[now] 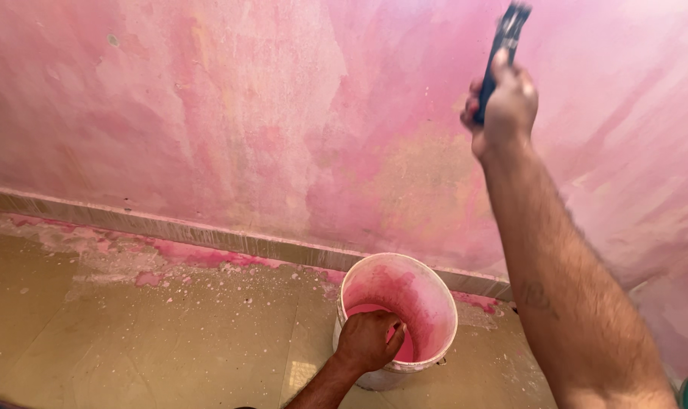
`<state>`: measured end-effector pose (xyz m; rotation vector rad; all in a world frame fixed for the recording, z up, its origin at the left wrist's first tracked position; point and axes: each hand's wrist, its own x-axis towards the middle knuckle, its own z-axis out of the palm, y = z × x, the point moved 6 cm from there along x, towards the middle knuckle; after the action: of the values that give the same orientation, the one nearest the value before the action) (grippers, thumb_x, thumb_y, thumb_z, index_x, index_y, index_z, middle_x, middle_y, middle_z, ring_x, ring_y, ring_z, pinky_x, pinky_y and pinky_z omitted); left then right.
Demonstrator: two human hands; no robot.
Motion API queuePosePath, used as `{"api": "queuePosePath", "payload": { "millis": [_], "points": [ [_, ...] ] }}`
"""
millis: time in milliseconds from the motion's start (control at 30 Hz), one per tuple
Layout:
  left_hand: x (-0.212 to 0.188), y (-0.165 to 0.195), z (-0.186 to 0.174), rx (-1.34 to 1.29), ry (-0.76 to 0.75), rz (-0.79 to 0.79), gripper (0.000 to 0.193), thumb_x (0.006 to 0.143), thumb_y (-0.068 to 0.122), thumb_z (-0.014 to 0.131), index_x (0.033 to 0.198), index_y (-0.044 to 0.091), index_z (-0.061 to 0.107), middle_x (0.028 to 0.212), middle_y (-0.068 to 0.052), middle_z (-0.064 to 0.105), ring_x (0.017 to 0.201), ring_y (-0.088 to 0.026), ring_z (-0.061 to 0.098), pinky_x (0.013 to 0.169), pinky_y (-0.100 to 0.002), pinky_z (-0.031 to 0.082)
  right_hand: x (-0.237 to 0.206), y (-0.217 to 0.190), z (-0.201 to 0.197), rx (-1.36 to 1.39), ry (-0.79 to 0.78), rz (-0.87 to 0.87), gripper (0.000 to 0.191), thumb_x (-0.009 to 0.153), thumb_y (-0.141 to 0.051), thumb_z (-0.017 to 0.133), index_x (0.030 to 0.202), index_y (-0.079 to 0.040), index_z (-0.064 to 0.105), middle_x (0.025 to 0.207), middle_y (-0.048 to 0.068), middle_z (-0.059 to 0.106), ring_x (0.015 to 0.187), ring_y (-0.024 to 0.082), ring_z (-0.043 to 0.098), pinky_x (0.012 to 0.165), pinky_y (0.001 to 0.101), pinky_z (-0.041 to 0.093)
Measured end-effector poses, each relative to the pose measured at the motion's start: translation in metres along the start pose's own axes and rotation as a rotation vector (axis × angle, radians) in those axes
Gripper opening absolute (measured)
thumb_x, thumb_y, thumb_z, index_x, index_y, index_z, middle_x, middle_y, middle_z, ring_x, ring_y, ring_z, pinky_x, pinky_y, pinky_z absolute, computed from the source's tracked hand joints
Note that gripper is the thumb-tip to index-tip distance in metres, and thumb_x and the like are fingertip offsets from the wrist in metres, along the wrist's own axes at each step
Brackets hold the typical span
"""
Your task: The person sits on the floor and paints a wall pink using a paint roller. They repeatedly dip the roller into a bucket of pink paint, roll excess paint against the bucket rim, and apply the paint to the wall in vertical strokes.
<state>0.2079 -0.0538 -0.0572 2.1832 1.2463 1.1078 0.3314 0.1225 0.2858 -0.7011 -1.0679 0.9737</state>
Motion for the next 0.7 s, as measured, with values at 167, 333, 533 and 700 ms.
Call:
{"api": "queuePosePath", "payload": {
  "millis": [167,333,533,700],
  "points": [
    [0.001,0.0,0.0,0.004,0.005,0.017,0.026,0.096,0.029,0.062,0.092,0.006,0.074,0.083,-0.014,0.072,0.071,-0.034,0.07,0.065,-0.047,0.054,0.013,-0.001,0.022,-0.079,0.103,0.018,0.032,0.107,-0.042,0.051,0.123,-0.014,0.05,0.085,0.005,0.061,0.054,0.01,0.054,0.047,0.0272,0.051],
    [-0.001,0.002,-0.001,-0.002,0.018,0.029,0.026,0.097,0.029,0.062,0.092,0.006,0.073,0.083,-0.015,0.072,0.072,-0.034,0.07,0.066,-0.047,0.055,-0.009,0.064,0.029,-0.078,0.032,0.126,0.032,0.106,-0.046,0.05,0.111,-0.014,0.045,0.076,0.003,0.056,0.052,0.013,0.055,0.044,0.0317,0.051],
    [0.0,0.003,-0.002,0.002,0.008,0.027,0.026,0.097,0.028,0.062,0.092,0.006,0.073,0.083,-0.015,0.072,0.072,-0.034,0.07,0.066,-0.047,0.054,-0.06,0.162,0.01,-0.17,-0.024,0.18,0.038,0.099,-0.052,0.056,0.11,-0.016,0.049,0.07,0.002,0.056,0.049,0.015,0.055,0.041,0.0349,0.049],
    [0.0,0.001,-0.001,0.007,-0.017,-0.009,0.025,0.096,0.028,0.062,0.094,0.006,0.074,0.083,-0.015,0.072,0.071,-0.035,0.069,0.066,-0.048,0.054,-0.111,0.237,-0.033,-0.25,-0.089,0.229,0.037,0.103,-0.048,0.053,0.101,-0.013,0.046,0.062,0.003,0.052,0.044,0.015,0.05,0.038,0.0334,0.04]
  ]
}}
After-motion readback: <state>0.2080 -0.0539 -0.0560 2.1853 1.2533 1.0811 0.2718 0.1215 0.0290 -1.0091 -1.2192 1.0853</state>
